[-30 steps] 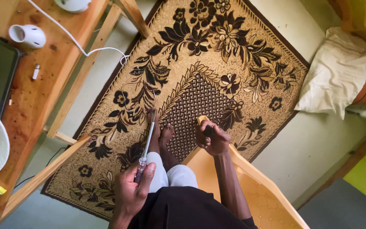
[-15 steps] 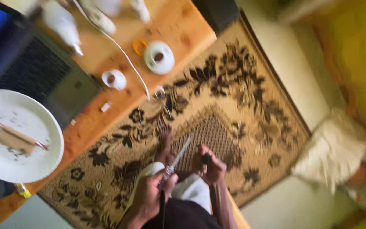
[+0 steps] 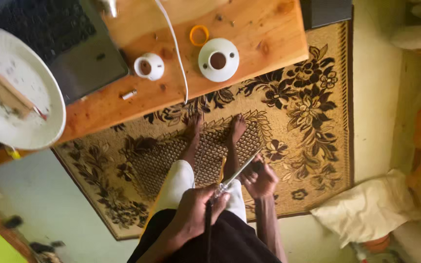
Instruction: The person uses a screwdriver to adjust and tighten screws on a small black light fixture component. They repeatedly insert the screwdriver, turn it, and reposition the component while standing at a wooden table with several light bulbs and parts nearby.
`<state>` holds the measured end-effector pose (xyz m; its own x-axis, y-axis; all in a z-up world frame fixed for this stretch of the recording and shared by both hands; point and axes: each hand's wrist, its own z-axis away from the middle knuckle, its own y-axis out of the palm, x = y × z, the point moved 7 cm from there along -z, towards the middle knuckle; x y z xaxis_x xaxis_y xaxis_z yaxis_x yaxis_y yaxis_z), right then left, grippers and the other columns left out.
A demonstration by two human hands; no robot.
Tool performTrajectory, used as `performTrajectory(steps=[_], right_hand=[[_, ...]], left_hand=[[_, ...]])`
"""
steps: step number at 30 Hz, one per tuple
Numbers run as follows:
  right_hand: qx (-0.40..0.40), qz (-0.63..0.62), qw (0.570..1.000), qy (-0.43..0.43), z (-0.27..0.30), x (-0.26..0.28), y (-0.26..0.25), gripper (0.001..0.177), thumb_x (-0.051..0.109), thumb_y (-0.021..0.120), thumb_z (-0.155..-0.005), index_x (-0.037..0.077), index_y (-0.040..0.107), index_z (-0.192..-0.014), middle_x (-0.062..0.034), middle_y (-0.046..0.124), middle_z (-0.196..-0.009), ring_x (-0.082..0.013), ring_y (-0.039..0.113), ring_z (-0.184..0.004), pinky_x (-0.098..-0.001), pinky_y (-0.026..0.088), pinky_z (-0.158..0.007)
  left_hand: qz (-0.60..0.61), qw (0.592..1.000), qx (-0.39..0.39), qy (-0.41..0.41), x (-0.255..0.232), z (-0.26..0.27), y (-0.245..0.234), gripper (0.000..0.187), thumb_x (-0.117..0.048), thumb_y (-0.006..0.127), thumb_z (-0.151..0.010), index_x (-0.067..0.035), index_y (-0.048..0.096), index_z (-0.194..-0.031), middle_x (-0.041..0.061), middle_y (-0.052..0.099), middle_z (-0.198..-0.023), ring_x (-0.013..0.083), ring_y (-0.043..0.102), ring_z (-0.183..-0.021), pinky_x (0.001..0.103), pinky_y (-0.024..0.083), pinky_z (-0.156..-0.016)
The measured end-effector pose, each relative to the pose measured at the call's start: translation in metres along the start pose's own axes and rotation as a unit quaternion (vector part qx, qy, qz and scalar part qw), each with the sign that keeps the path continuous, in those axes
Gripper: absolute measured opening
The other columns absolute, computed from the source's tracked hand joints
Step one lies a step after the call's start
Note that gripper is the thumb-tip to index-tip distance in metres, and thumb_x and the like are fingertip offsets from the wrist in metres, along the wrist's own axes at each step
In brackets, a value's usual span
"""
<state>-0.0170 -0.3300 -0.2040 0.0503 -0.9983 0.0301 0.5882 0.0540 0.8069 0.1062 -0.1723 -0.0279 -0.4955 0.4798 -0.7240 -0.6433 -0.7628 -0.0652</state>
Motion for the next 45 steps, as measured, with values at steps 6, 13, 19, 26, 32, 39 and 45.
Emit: performTrajectory(steps=[6, 13, 19, 26, 32, 39, 45], right_hand=[[0.014, 0.054, 0.996, 0.076, -0.005, 0.066, -0.004, 0.032, 0.032, 0.066, -0.103, 0.008, 0.056, -0.122, -0.0007, 0.049, -0.081, -0.0110, 0.045, -0.067, -0.0257, 0.041, -0.058], [-0.055, 0.097, 0.986, 0.126, -0.027, 0.053, 0.001, 0.039, 0.034, 0.069, -0.094, 0.007, 0.056, -0.120, 0.0005, 0.047, -0.071, -0.0095, 0.041, -0.060, -0.0246, 0.035, -0.052], [0.032, 0.094, 0.968, 0.230, -0.034, -0.012, 0.021, 0.032, 0.032, 0.069, -0.096, 0.006, 0.055, -0.110, -0.0032, 0.049, -0.070, -0.0126, 0.043, -0.061, -0.0281, 0.035, -0.055], [0.016, 0.156, 0.958, 0.240, -0.028, -0.042, 0.012, 0.039, 0.039, 0.067, -0.089, 0.005, 0.055, -0.101, -0.0086, 0.053, -0.070, -0.0178, 0.047, -0.062, -0.0319, 0.038, -0.058], [-0.040, 0.165, 0.948, 0.271, -0.009, -0.063, -0.008, 0.034, 0.034, 0.063, -0.087, 0.002, 0.055, -0.094, -0.0076, 0.049, -0.066, -0.0179, 0.046, -0.059, -0.0323, 0.038, -0.058], [-0.022, 0.182, 0.932, 0.311, -0.003, -0.092, -0.006, 0.032, 0.033, 0.061, -0.085, 0.003, 0.052, -0.085, -0.0083, 0.047, -0.063, -0.0198, 0.044, -0.059, -0.0321, 0.036, -0.057], [-0.014, 0.231, 0.918, 0.321, -0.001, -0.113, -0.006, 0.032, 0.034, 0.061, -0.087, 0.003, 0.052, -0.086, -0.0082, 0.046, -0.063, -0.0193, 0.042, -0.059, -0.0324, 0.036, -0.058]], left_hand=[[0.020, 0.999, -0.003, -0.048, 0.013, 0.000, 0.050, 0.020, -0.023, 0.072, -0.096, -0.004, 0.068, -0.096, 0.016, 0.071, -0.069, 0.0206, 0.073, -0.061, 0.035, 0.055, -0.056], [0.099, 0.989, -0.099, -0.041, 0.031, 0.011, 0.040, 0.019, -0.021, 0.070, -0.097, -0.004, 0.073, -0.105, 0.009, 0.068, -0.065, 0.0165, 0.065, -0.058, 0.032, 0.052, -0.053], [0.089, 0.985, -0.126, -0.071, 0.050, 0.027, 0.021, 0.024, -0.024, 0.067, -0.096, -0.006, 0.073, -0.111, 0.006, 0.064, -0.061, 0.0101, 0.060, -0.048, 0.031, 0.047, -0.046], [0.086, 0.989, -0.114, -0.043, 0.084, 0.040, 0.022, 0.021, -0.024, 0.070, -0.100, -0.004, 0.071, -0.108, 0.008, 0.064, -0.064, 0.0106, 0.060, -0.052, 0.030, 0.047, -0.049], [0.152, 0.975, -0.141, -0.079, 0.115, 0.062, 0.011, 0.036, -0.021, 0.068, -0.095, -0.015, 0.068, -0.130, 0.009, 0.062, -0.061, 0.0138, 0.058, -0.050, 0.032, 0.046, -0.047], [0.155, 0.971, -0.161, -0.084, 0.127, 0.083, -0.005, 0.035, -0.022, 0.067, -0.096, -0.018, 0.068, -0.130, 0.008, 0.062, -0.060, 0.0115, 0.059, -0.049, 0.030, 0.048, -0.048], [0.161, 0.967, -0.178, -0.090, 0.143, 0.097, -0.003, 0.032, -0.022, 0.067, -0.095, -0.016, 0.071, -0.126, 0.010, 0.060, -0.058, 0.0121, 0.056, -0.045, 0.031, 0.045, -0.046]])
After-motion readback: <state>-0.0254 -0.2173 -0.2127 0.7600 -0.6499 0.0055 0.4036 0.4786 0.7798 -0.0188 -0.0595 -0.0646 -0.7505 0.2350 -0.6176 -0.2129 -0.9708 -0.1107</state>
